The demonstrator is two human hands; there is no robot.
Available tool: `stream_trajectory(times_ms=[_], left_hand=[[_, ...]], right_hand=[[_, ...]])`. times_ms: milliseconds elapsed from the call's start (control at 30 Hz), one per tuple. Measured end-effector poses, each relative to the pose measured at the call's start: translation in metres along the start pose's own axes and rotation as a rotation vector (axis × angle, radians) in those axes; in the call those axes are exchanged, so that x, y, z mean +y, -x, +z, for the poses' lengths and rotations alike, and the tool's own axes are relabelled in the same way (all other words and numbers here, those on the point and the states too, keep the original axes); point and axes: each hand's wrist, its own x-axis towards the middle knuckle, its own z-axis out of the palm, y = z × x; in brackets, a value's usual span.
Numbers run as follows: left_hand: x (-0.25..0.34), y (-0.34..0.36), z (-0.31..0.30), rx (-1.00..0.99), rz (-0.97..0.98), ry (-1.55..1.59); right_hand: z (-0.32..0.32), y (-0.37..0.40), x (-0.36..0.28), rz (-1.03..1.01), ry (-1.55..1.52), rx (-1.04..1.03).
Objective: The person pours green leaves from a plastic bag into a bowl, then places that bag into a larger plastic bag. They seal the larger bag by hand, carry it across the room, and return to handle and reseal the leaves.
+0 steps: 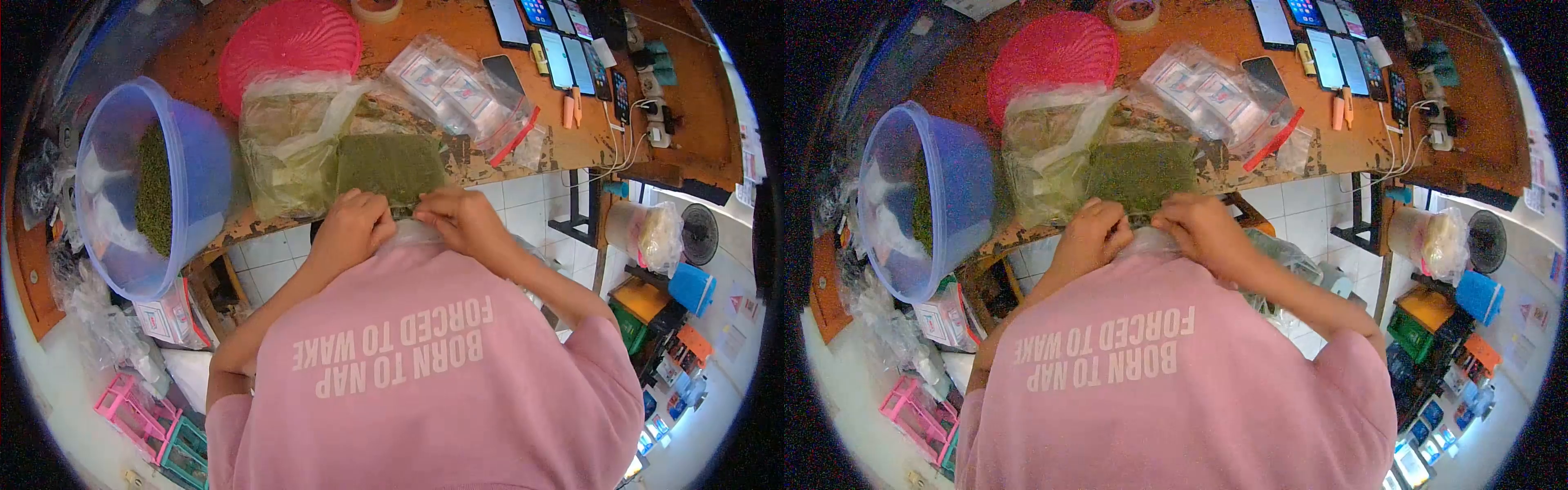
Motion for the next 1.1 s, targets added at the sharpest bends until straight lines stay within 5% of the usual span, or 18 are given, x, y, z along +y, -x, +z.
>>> stream_trajectory(times_ms=[167, 433, 567, 767, 1100], left_hand=[[0.006, -0.007, -0.003, -0.007, 0.040, -0.045], [0.017, -0.018, -0.011, -0.027, 0.040, -0.240], [0.007, -0.028, -0.014, -0.220, 0.083, -0.304], [-0.008, -0.021, -0.004, -0.207, 0.118, -0.151], [-0.011, -0.007, 0.005, -0.084, 0.054, -0.021]], right_hand=[[-0.017, -0.028, -0.022, 0.071, 0.077, -0.086], [-0.004, -0.044, -0.001, -0.085, 0.228, -0.274], [-0.008, -0.046, 0.003, -0.140, 0.233, -0.355], [0.013, -0.027, 0.004, -0.112, 0.162, -0.003], [0.030, -0.011, 0.005, 0.133, 0.020, 0.221]])
